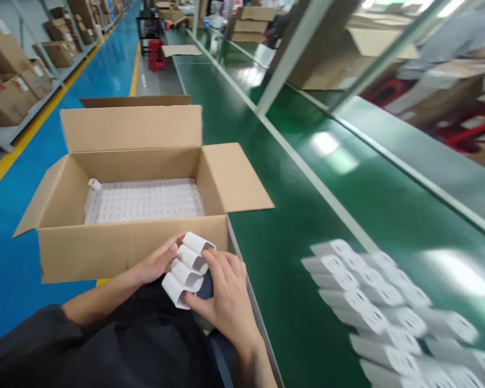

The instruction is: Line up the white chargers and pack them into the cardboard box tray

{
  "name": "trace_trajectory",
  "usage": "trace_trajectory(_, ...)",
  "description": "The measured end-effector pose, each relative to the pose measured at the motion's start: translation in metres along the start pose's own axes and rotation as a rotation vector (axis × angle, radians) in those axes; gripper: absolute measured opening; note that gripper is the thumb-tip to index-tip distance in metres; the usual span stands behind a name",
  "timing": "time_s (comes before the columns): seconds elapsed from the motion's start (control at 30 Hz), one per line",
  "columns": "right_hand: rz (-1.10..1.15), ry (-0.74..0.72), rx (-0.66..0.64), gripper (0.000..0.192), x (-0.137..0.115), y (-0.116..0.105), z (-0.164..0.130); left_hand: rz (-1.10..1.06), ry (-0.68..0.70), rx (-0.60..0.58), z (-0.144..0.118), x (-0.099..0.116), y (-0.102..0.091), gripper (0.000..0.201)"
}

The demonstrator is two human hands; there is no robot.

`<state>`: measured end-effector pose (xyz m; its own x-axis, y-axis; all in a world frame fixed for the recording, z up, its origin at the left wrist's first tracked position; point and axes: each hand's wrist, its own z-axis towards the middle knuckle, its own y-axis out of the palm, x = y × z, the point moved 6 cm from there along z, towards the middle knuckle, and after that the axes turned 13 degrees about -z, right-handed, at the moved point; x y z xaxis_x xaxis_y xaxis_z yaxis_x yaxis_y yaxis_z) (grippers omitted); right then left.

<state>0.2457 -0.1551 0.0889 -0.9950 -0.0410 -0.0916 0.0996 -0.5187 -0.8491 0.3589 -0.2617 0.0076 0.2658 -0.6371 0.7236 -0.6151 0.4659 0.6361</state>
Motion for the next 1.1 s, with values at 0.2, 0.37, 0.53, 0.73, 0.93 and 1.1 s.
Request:
trace_trajectory(0.2,0.089,-0.021,-0.071,0.051,0.006,0.075,0.099,1.411,0.563,0.563,-0.047,0.188,-0.156,0.041)
trace_trajectory(0.37,0.169,-0.173,-0.349,0.055,-0.04,0.176,0.184,1.702,0.401,1.118,-0.086,0.241,-0.26,0.056)
trace_trajectory(0.53,0.079,-0.532,-0.609,0.065,-0.113,0.275,0.242,1.769,0.212,1.15,-0.079,0.225,-0.28,0.062)
trace_trajectory(0.73,-0.042,-0.796,-0.731,0.07,-0.157,0.352,0.285,1.754,0.244,1.151,-0.078,0.222,-0.277,0.064)
trace_trajectory(0.93,-0.163,-0.893,-0.827,0.055,-0.186,0.401,0.324,1.707,0.225,1.15,-0.078,0.221,-0.277,0.066)
trace_trajectory(1.1,-0.241,-0.857,-0.879,0.037,-0.209,0.426,0.335,1.722,0.213,1.133,-0.08,0.22,-0.274,0.067)
